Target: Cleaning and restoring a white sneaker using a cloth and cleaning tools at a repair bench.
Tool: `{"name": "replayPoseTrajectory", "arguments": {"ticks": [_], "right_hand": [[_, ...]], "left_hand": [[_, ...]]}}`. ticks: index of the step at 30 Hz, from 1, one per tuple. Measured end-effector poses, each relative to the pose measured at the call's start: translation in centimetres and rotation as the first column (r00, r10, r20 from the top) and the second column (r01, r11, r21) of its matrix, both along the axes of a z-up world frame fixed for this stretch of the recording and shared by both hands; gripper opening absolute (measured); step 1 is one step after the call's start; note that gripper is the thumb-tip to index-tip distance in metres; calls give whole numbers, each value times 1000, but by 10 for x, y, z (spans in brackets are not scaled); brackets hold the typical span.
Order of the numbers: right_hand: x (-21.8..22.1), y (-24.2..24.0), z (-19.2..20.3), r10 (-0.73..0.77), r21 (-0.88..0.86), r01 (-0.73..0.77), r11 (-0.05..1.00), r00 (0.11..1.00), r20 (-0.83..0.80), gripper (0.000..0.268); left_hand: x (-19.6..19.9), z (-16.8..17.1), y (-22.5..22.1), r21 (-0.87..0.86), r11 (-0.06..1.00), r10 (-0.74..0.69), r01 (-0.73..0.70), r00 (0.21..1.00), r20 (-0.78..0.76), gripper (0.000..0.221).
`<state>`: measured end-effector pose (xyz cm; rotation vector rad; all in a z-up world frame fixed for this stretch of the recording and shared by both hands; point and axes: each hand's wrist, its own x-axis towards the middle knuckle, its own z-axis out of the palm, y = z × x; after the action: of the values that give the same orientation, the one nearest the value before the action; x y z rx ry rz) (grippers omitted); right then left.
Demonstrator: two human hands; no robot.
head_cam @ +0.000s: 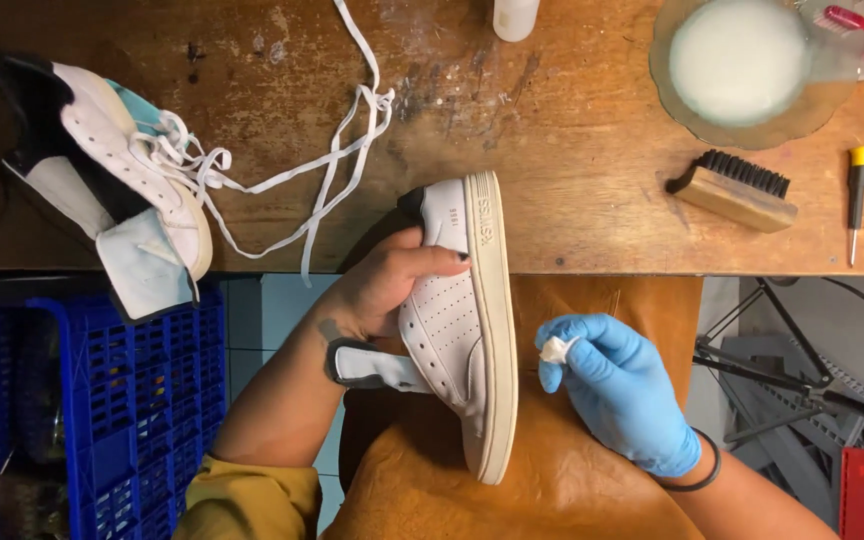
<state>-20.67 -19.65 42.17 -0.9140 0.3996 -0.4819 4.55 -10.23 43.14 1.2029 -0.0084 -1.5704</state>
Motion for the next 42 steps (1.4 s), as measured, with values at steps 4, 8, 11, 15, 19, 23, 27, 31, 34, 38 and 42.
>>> {"name": "replayPoseTrajectory", "arguments": {"ticks": [4, 8, 11, 15, 19, 23, 27, 31, 34, 38, 42], "right_hand": [[15, -2, 0, 42, 307, -51, 950, 998, 38, 16], [12, -5, -3, 55, 382, -73, 921, 997, 56, 15], [14, -5, -1, 12, 307, -49, 950, 993, 120, 17], [16, -3, -5, 1, 312, -38, 949, 993, 118, 15], [18, -4, -2, 44, 314, -70, 947, 995, 90, 14], [10, -8, -9, -25, 409, 36, 912, 999, -32, 20], [4, -10, -14, -14, 498, 47, 866, 997, -71, 20], [-1, -13, -16, 31, 537, 26, 843, 995, -97, 24], [1, -13, -14, 44, 481, -34, 876, 999, -10, 30], [3, -14, -15, 45, 498, -55, 866, 998, 31, 36], [9, -21, -15, -2, 269, 16, 963, 999, -53, 26]], "left_hand": [[-2, 51, -2, 74, 986, -155, 150, 985, 75, 58], [-3, -21, 34, -229, 953, -196, 200, 980, 43, 107], [-8, -171, 62, -433, 900, -103, 54, 990, -91, 75], [-29, -164, 54, 125, 986, 166, -110, 722, -672, 49], [-39, -30, 48, -172, 982, -64, 79, 994, 88, 48], [-31, 27, 36, -287, 921, -227, 265, 961, 157, 56], [-35, 41, 35, -247, 943, -219, 223, 975, 44, 52], [-38, 30, 40, -201, 959, -192, 198, 980, 48, 52], [-39, 35, 39, -157, 971, -176, 178, 984, 27, 58], [-39, 37, 38, -168, 969, -180, 183, 983, 34, 59], [-38, 39, 37, -196, 961, -187, 196, 980, 63, 60]]}}
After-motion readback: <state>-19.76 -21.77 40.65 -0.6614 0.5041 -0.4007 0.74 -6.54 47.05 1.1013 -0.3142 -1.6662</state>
